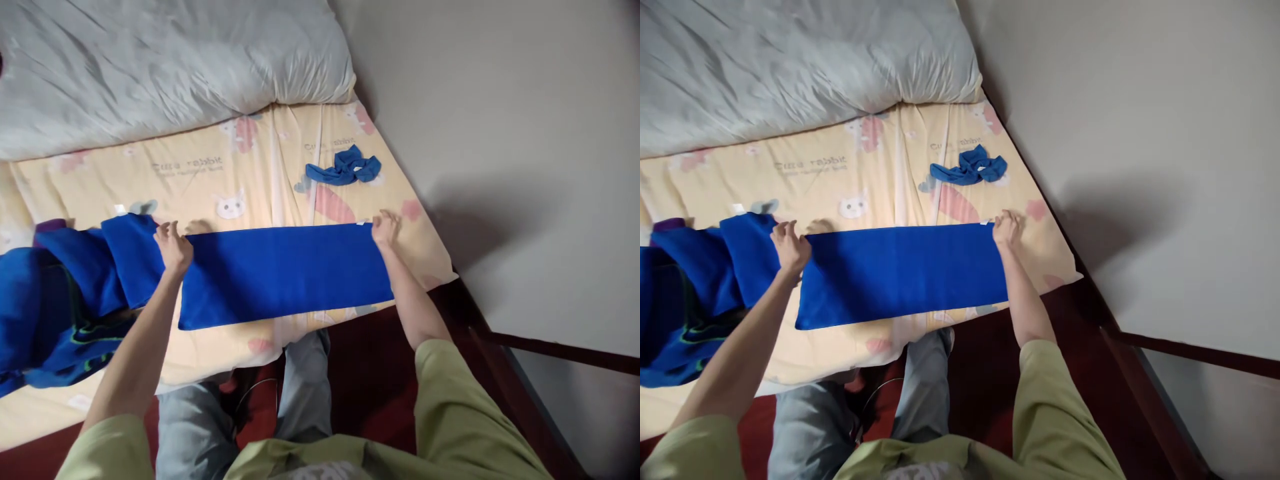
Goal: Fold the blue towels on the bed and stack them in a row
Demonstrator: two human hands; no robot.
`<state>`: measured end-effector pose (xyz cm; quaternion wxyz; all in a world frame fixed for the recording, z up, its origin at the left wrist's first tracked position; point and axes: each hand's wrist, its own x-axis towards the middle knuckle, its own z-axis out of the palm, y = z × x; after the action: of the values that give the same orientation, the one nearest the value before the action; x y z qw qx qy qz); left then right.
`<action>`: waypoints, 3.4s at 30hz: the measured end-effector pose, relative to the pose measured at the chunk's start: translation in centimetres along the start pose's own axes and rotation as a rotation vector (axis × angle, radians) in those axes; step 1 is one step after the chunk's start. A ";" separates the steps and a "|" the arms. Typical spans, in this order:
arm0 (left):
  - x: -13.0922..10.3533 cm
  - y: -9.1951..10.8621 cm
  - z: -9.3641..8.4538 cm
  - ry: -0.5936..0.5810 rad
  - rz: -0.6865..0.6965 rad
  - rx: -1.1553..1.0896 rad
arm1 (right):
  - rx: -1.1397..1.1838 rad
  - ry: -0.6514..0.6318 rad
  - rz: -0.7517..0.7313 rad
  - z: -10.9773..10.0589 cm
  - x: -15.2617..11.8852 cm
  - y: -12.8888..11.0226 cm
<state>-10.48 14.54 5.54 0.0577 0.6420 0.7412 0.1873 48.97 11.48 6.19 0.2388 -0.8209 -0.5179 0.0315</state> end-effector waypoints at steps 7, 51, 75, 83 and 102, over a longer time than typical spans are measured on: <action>-9.8 12.0 5.3 -0.304 0.579 -0.030 | 0.136 -0.452 -0.588 6.0 -14.1 -16.1; -21.0 3.7 1.6 -0.193 0.138 -0.053 | -0.042 -0.420 -0.240 1.6 -21.1 -1.4; -22.0 -2.0 0.4 -0.129 -0.088 0.004 | 0.448 0.035 0.126 -2.1 -27.4 -0.2; -22.0 -2.0 0.4 -0.124 -0.071 0.010 | 1.531 -0.405 0.989 1.4 -38.8 -12.1; -1.8 23.3 3.7 -0.659 0.356 0.154 | 1.686 -0.368 1.175 4.6 -36.0 -13.8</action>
<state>12.71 15.96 9.98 0.2113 0.7888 0.5718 -0.0784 19.47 -13.25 0.97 0.5988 -0.4932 0.1246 0.6186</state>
